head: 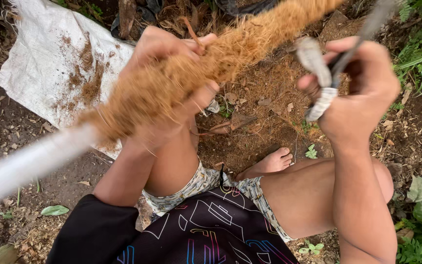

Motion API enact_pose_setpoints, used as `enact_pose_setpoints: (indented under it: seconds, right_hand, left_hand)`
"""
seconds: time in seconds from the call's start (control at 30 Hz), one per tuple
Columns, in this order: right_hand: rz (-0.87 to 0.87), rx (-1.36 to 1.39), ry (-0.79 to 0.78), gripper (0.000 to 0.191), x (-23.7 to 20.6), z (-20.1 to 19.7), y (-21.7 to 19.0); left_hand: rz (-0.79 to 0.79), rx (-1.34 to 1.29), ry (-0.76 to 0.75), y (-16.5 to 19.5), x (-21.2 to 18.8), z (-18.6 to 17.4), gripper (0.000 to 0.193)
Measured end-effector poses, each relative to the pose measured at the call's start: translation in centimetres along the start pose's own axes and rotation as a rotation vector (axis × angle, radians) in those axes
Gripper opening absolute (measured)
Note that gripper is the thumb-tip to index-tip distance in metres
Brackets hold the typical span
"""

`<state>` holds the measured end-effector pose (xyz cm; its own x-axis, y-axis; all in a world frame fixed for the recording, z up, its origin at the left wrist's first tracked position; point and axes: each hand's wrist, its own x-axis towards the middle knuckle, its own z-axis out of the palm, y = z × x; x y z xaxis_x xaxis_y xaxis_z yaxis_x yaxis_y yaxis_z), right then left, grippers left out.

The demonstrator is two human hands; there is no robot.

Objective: The person sits on the ground and uses shears to trim a long bundle of coconut fiber. They hold the fiber with one hand and repeatedly snip the strands with the shears in the other hand, letting the trimmed pieces fall to the ground.

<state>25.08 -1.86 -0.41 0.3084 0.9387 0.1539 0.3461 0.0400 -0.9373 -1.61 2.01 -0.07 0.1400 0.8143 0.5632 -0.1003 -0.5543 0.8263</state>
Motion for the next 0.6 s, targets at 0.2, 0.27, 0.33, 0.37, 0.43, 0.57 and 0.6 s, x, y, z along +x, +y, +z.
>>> enact_pose_setpoints:
  seconds: [0.2,0.27,0.33,0.37,0.43,0.57,0.6]
  right_hand:
    - [-0.587,-0.292,-0.145,0.051,1.1,-1.5,-1.4]
    - [-0.587,-0.379,-0.301,0.053,1.2,-1.3,-1.5]
    - [-0.486,-0.418,-0.374,0.053,1.0,-0.8,-1.3]
    - [-0.419,-0.434,-0.37,0.05,0.9,-0.6,-1.1]
    - [-0.326,-0.389,-0.345,0.05,0.7,-0.7,-0.8]
    - [-0.394,-0.256,-0.289,0.05,0.4,-1.7,0.0]
    - [-0.427,-0.279,-0.276,0.05,0.5,-1.8,0.3]
  left_hand:
    - [-0.316,-0.053,-0.017,-1.7,-2.7,-1.0,0.034]
    - [-0.36,-0.075,-0.018,-2.3,-3.1,-0.8,0.03]
    - [-0.418,-0.129,0.0,-2.6,-3.1,-0.4,0.026]
    - [-0.443,-0.181,0.015,-2.7,-2.8,-0.3,0.025]
    - [-0.488,-0.257,0.047,-2.6,-2.1,-0.2,0.026]
    - [-0.349,-0.094,0.239,-1.3,-1.3,-1.1,0.057]
    - [-0.275,-0.302,0.434,-0.8,-1.5,-1.5,0.06]
